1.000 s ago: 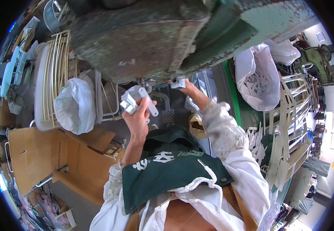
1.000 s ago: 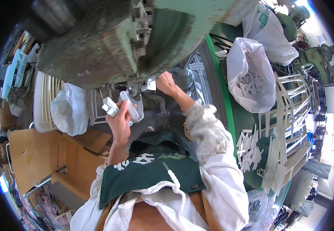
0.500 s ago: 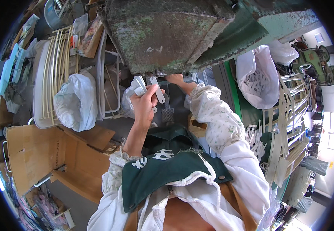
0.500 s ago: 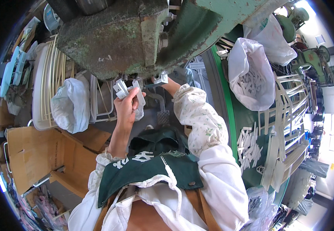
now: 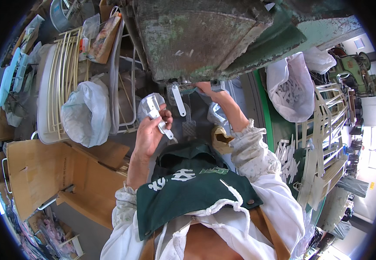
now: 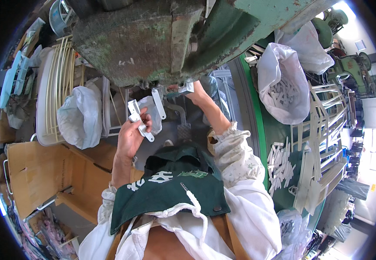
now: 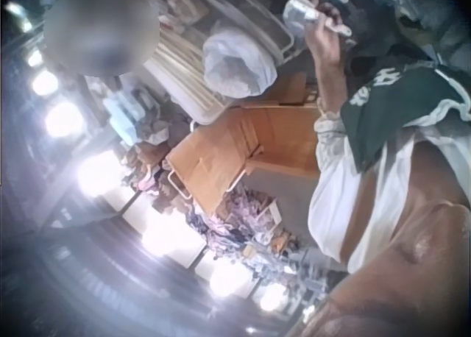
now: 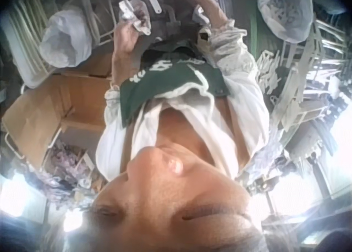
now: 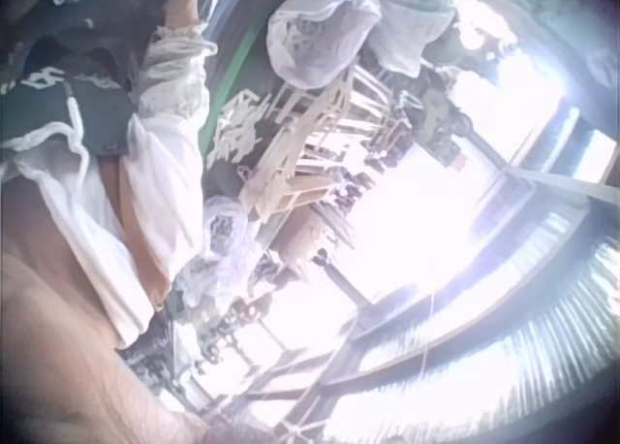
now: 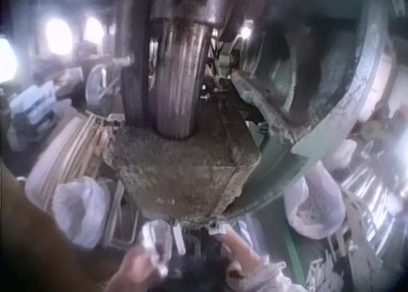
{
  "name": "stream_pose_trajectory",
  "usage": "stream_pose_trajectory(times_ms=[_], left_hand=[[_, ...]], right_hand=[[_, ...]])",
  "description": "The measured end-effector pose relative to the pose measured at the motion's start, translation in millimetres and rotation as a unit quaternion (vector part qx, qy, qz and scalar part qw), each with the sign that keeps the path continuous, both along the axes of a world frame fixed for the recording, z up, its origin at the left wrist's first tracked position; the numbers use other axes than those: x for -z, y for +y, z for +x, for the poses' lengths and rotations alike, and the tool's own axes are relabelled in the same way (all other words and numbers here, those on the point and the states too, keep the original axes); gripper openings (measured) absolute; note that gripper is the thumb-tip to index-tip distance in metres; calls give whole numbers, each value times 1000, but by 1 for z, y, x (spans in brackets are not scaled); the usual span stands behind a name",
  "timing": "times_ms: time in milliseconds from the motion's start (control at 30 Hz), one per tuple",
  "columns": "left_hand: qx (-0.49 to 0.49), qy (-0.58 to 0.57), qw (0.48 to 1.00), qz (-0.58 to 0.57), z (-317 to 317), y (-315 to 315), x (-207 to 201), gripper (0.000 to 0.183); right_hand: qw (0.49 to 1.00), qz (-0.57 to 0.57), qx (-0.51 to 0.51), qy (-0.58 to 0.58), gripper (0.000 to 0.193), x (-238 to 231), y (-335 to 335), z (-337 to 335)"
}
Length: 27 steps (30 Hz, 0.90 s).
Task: The person repeatedly picks up small white plastic pieces from a bag and a table, then inserts them into a machine to process them. The person handles the pieces one at a time, placing them into the machine and removing them afterward.
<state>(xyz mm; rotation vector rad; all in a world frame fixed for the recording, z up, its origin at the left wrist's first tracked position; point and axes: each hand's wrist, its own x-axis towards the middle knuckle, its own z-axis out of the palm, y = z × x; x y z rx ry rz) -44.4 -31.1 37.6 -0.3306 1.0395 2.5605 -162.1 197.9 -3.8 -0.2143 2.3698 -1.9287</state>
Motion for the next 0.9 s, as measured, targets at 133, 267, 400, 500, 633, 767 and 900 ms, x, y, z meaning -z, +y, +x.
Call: stream_pose_trajectory(times_ms=[133, 267, 400, 500, 633, 767, 900], left_hand=[[46, 41, 995, -83, -1, 6, -4, 37], [62, 44, 994, -81, -2, 10, -7, 33], [89, 54, 988, -110, 0, 7, -4, 31], [83, 27, 990, -107, 1, 13, -4, 31], [108, 3, 994, 5, 7, 12, -3, 33], [236, -14, 962, 135, 8, 22, 6, 41], [254, 12, 960, 120, 18, 38, -5, 49]], right_hand=[[976, -120, -26, -180, 16, -51, -13, 22], [983, -100, -6, -152, 17, -58, -31, 20], [979, -79, -9, -187, 20, -56, -32, 17], [981, -65, -5, -182, 19, -70, -31, 22], [992, -88, 37, -82, 13, -71, -12, 41], [978, -93, -185, 29, 28, -72, 2, 67], [974, -69, -214, -13, 29, -67, 7, 72]])
